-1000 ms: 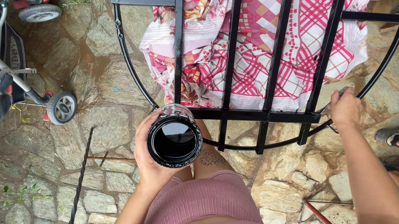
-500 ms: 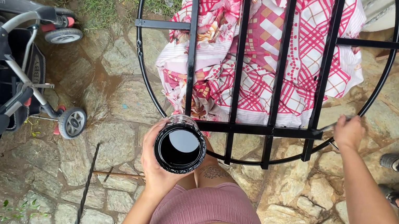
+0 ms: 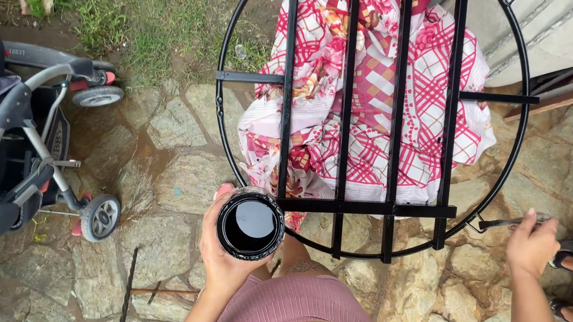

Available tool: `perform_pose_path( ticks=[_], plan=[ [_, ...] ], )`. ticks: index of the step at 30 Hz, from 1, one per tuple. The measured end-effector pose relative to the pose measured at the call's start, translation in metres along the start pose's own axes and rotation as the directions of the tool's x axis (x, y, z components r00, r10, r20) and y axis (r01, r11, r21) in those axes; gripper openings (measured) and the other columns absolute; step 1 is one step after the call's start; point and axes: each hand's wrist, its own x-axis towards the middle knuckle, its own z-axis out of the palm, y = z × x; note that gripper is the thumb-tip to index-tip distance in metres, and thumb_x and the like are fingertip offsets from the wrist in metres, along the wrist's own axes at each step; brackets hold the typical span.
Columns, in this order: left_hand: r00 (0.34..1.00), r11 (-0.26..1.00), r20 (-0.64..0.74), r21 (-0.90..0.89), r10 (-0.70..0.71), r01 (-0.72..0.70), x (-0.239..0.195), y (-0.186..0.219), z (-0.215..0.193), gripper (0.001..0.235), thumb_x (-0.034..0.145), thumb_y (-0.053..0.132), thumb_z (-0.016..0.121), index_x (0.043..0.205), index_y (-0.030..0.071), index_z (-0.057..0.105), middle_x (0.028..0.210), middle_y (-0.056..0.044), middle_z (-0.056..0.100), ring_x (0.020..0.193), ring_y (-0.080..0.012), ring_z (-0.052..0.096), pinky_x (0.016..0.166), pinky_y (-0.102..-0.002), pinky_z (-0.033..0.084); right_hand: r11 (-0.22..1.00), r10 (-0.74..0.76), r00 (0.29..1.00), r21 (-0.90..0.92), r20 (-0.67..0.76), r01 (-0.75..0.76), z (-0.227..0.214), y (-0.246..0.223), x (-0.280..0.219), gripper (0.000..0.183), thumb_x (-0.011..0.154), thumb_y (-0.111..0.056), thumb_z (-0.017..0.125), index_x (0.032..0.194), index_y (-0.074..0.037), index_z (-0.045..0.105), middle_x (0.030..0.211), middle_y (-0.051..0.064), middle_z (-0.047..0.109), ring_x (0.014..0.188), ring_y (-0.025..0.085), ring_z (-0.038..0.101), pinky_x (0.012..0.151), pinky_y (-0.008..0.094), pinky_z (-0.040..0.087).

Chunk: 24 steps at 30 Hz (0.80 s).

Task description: Painting a circular metal frame with black paint using a brush

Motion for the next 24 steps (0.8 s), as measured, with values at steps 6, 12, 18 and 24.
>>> perform_pose_path(
  ticks=[6,12,18,24],
  plan=[
    [0.998,0.999,0.049,-0.004,-0.043,0.043,0.027,-0.013,-0.052,0.097,0.055,0.022,0.096,0.139,0.005,0.051,0.138,-0.014,0.061,0.130,-0.0300,0.060,0.115,-0.041,0.044,0.925,0.116,0.990,0.371,-0.080,-0.079,-0.021,-0.053,-0.085,0.033,0.132,-0.034,0.046,0.111,-0.009,0.046,0.082,0.007,0.068,0.071,0.023,0.067,0.081,0.044,0.052],
    [0.991,0.996,0.135,-0.085,0.023,-0.011,0.059,-0.043,-0.090,0.095,0.055,0.022,0.095,0.138,0.005,0.052,0.137,-0.013,0.061,0.128,-0.0295,0.059,0.115,-0.041,0.042,0.946,0.168,0.980,0.298,-0.110,-0.129,0.001,-0.123,-0.159,0.044,0.122,-0.046,0.054,0.097,-0.011,0.062,0.079,0.009,0.070,0.079,0.029,0.068,0.082,0.047,0.050],
    [0.953,0.988,0.274,-0.120,0.132,-0.102,0.091,-0.066,-0.115,0.093,0.060,0.026,0.094,0.140,0.007,0.051,0.139,-0.012,0.060,0.129,-0.0301,0.057,0.113,-0.045,0.044,0.741,0.266,0.958,0.659,-0.109,-0.130,0.000,-0.216,-0.242,0.020,0.116,-0.024,0.058,0.106,-0.009,0.068,0.079,0.002,0.065,0.066,0.008,0.056,0.069,0.024,0.046],
    [0.863,0.987,0.490,-0.151,0.123,-0.055,0.091,-0.095,-0.131,0.107,0.053,0.034,0.100,0.142,0.005,0.049,0.142,-0.013,0.060,0.132,-0.0304,0.057,0.112,-0.043,0.042,0.549,0.211,0.965,0.836,-0.156,0.016,-0.019,-0.286,-0.319,0.017,0.115,-0.011,0.050,0.110,-0.001,0.063,0.090,0.011,0.062,0.071,0.014,0.058,0.070,0.024,0.049]
  ],
)
